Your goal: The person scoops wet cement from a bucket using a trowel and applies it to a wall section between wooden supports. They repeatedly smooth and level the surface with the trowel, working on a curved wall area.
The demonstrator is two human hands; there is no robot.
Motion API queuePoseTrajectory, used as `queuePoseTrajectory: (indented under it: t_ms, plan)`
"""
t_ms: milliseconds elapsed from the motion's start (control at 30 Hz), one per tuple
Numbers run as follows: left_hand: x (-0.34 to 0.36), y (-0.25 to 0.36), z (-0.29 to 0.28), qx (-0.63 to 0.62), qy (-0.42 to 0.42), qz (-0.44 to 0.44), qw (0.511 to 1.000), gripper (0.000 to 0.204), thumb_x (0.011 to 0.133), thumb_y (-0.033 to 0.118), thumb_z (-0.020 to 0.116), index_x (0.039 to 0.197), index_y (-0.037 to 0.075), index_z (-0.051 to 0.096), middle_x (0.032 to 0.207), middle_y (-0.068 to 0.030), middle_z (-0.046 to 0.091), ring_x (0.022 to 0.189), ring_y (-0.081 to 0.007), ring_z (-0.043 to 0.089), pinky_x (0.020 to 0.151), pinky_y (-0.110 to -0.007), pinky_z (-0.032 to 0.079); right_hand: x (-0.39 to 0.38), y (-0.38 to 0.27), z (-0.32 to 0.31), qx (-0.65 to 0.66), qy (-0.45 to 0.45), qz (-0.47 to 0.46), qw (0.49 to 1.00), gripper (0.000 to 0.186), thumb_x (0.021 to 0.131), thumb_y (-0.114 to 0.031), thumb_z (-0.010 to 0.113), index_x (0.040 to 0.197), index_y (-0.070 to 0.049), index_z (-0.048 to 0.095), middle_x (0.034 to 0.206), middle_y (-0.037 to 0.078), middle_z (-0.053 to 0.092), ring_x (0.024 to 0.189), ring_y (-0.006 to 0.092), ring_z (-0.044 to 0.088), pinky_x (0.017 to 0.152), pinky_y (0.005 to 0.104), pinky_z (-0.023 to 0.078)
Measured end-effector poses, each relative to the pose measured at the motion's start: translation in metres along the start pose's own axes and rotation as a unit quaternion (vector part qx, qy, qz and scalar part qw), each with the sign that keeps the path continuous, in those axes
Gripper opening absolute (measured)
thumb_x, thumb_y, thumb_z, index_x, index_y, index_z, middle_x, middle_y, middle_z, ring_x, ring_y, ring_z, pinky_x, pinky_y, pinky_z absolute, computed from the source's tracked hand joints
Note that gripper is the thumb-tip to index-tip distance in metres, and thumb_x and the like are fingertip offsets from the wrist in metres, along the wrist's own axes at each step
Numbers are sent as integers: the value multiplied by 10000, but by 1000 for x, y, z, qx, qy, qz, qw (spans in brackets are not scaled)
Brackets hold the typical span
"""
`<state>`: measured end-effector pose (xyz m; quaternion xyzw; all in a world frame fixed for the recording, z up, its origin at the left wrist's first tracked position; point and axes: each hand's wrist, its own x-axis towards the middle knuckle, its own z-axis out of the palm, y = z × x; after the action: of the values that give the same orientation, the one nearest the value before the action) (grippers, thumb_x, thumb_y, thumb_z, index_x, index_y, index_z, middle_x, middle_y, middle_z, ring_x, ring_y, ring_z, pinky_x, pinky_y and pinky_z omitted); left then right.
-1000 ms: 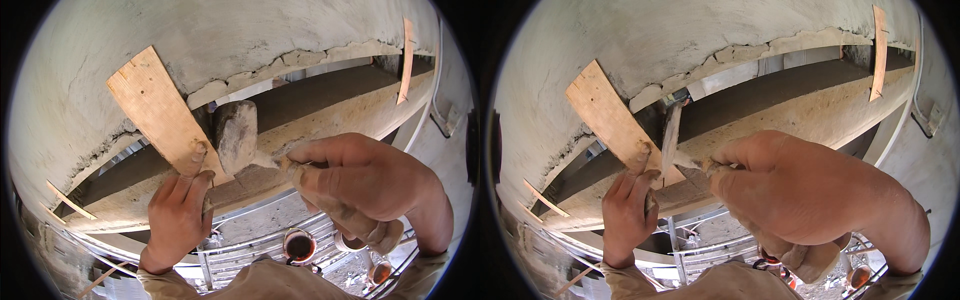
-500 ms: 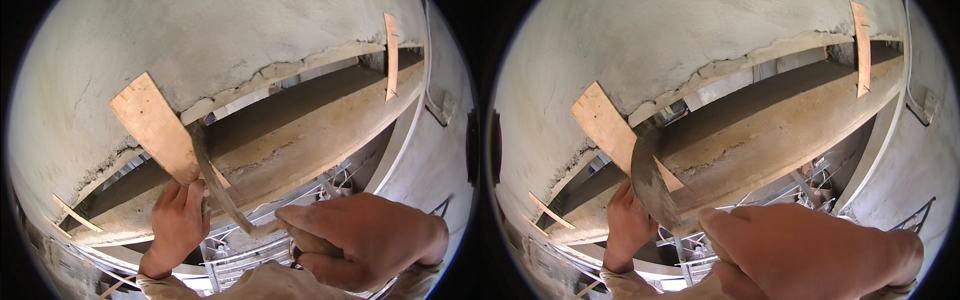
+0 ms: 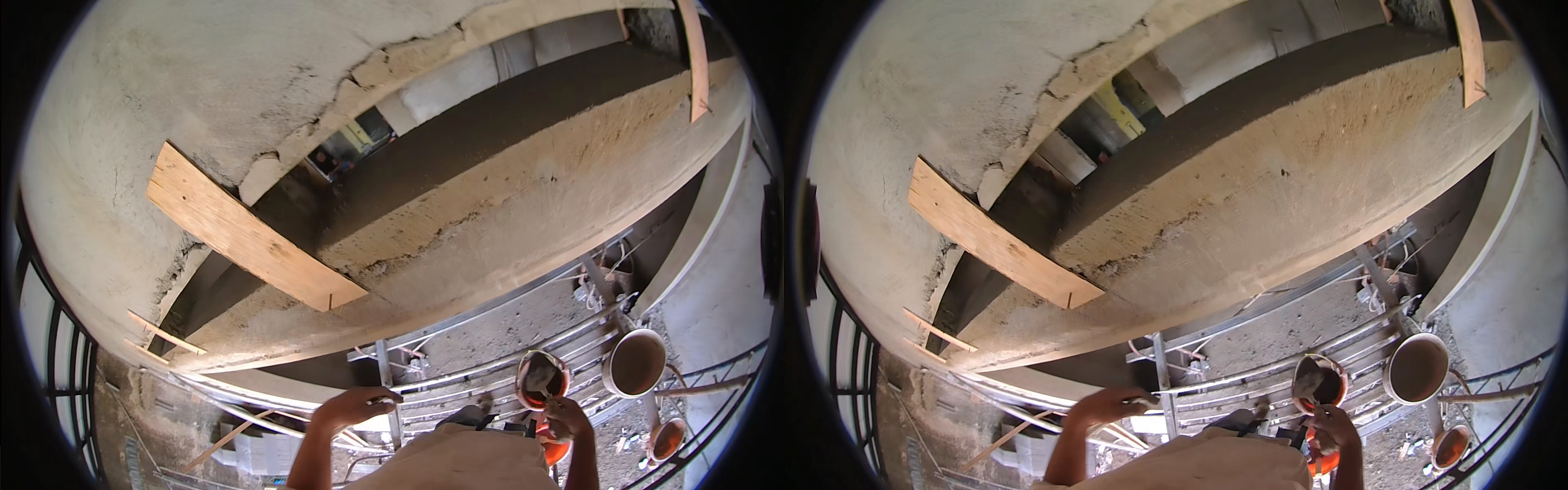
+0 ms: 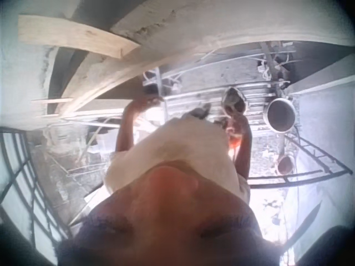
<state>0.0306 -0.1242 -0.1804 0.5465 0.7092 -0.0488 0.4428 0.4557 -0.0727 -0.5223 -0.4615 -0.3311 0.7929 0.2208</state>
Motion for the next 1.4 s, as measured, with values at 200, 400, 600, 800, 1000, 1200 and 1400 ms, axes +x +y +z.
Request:
queuePoseTrajectory:
  t_ms: [200, 400, 600, 800, 1000, 1200, 1400]
  plan:
    - [109, -284, 172, -124, -163, -168, 964, 586, 1027, 534, 526, 1438, 118, 552, 1336, -123, 629, 990, -248, 665, 861, -400, 565, 129, 132, -4, 322, -24, -86, 943, 198, 976, -249, 637, 1066, -74, 652, 678, -3, 557, 512, 139, 550, 425, 281, 442]
    - [103, -228, 175, -190, -281, -313, 887, 558, 1013, 484, 556, 1447, 133, 542, 1245, -102, 653, 911, -206, 648, 775, -379, 546, 161, 210, -5, -314, 147, 25, 938, 338, 893, -279, 562, 1031, -16, 723, 744, 192, 715, 672, 324, 735, 644, 466, 594]
    - [168, -176, 129, -182, -340, -453, 804, 541, 1000, 434, 587, 1456, 148, 533, 1154, -82, 677, 832, -164, 632, 688, -359, 526, 128, 272, -27, -256, 162, 42, 952, 276, 871, -313, 675, 787, -54, 723, 735, 114, 711, 597, 280, 698, 600, 416, 577]
    - [350, -315, 114, 28, -114, -286, 951, 423, 947, 451, 667, 1194, 108, 671, 828, -102, 685, 732, -209, 645, 653, -409, 527, 111, 289, -30, -132, 337, 130, 923, 511, 810, -419, 762, 1084, 1, 661, 894, 256, 704, 878, 425, 706, 777, 519, 557]
    - [568, -197, 182, 326, -117, 38, 937, 400, 941, 382, 665, 1025, -9, 677, 963, -224, 680, 890, -415, 655, 792, -484, 511, 205, 318, -66, -244, 335, 232, 880, 270, 909, -150, 577, 1146, -49, 658, 889, 241, 713, 933, 436, 711, 793, 529, 565]
    - [664, -133, 187, 220, -153, 175, 947, 257, 982, 167, 618, 1178, 3, 649, 1116, -192, 674, 1005, -328, 644, 889, -406, 496, 344, 367, -76, -397, 358, 293, 793, 196, 964, -162, 549, 1084, -86, 684, 950, 167, 728, 920, 334, 743, 735, 442, 595]
    - [648, -257, 99, 271, -160, 84, 945, 338, 972, 200, 617, 1253, 12, 635, 1139, -196, 669, 1023, -337, 642, 918, -409, 494, 417, 384, -69, -377, 402, 322, 770, 199, 935, -155, 582, 1008, -68, 746, 918, 172, 748, 902, 291, 759, 711, 440, 610]
